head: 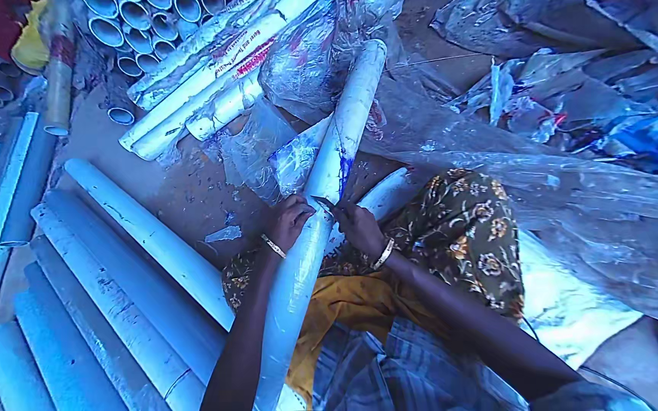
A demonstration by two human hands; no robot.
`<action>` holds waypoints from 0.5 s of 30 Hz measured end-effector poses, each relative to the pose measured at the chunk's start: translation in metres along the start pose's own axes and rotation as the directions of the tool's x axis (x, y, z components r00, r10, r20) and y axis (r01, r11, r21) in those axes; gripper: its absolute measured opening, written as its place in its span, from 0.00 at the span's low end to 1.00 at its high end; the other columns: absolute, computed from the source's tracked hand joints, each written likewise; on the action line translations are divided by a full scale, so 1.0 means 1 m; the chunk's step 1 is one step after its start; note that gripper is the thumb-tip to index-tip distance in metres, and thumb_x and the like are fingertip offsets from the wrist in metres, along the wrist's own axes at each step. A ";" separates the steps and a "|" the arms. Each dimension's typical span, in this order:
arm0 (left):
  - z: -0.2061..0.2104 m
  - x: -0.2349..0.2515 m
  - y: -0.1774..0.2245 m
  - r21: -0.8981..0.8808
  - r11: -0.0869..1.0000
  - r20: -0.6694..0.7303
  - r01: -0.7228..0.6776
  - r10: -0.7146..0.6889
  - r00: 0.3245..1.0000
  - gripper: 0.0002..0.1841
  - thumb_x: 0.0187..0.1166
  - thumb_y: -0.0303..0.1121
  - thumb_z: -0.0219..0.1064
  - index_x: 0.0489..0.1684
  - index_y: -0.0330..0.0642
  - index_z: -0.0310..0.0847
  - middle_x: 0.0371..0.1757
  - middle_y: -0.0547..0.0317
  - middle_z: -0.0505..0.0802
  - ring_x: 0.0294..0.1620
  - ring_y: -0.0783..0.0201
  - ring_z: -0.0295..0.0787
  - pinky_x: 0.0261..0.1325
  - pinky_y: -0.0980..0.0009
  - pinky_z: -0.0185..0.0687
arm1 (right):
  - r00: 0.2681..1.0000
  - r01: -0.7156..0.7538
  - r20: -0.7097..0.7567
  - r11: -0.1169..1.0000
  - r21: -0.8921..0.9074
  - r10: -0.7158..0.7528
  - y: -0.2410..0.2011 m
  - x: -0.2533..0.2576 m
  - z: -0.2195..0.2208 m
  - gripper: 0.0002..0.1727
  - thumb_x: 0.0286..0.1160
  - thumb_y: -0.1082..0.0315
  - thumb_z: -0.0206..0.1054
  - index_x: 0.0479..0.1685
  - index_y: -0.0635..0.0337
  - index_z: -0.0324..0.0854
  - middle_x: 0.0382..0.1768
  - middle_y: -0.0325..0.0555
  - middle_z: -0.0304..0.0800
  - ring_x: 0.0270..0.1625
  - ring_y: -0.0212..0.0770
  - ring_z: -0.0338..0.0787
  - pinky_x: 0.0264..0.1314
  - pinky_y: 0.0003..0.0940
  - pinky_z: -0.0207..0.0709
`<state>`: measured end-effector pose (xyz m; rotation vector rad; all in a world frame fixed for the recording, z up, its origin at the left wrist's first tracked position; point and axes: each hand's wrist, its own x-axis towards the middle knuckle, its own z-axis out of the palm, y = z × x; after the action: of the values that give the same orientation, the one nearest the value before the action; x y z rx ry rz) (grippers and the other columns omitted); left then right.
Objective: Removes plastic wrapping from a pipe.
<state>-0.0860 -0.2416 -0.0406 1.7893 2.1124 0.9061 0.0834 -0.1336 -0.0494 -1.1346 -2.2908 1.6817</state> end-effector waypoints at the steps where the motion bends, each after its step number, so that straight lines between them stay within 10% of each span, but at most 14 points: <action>1: 0.001 -0.001 0.000 0.001 1.000 -0.011 -0.007 0.007 1.000 0.06 0.74 0.21 0.70 0.38 0.28 0.93 0.48 0.39 0.93 0.47 0.51 0.92 0.54 0.58 0.86 | 1.000 -0.012 0.025 1.000 -0.027 0.012 -0.004 0.000 0.001 0.19 0.95 0.61 0.50 0.57 0.67 0.81 0.35 0.56 0.86 0.39 0.52 0.88 0.50 0.52 0.78; 15: 0.006 -0.006 0.002 -0.178 0.983 -0.093 0.052 -0.070 0.993 0.05 0.71 0.18 0.70 0.37 0.23 0.91 0.46 0.40 0.91 0.47 0.68 0.88 0.54 0.79 0.84 | 0.999 -0.033 -0.024 0.998 -0.057 0.032 0.009 -0.022 0.005 0.20 0.95 0.61 0.49 0.62 0.66 0.82 0.37 0.61 0.88 0.43 0.58 0.88 0.51 0.57 0.76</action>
<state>-0.0796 -0.2456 -0.0457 1.6154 2.0603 1.1473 0.1020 -0.1494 -0.0515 -1.2019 -2.3334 1.6150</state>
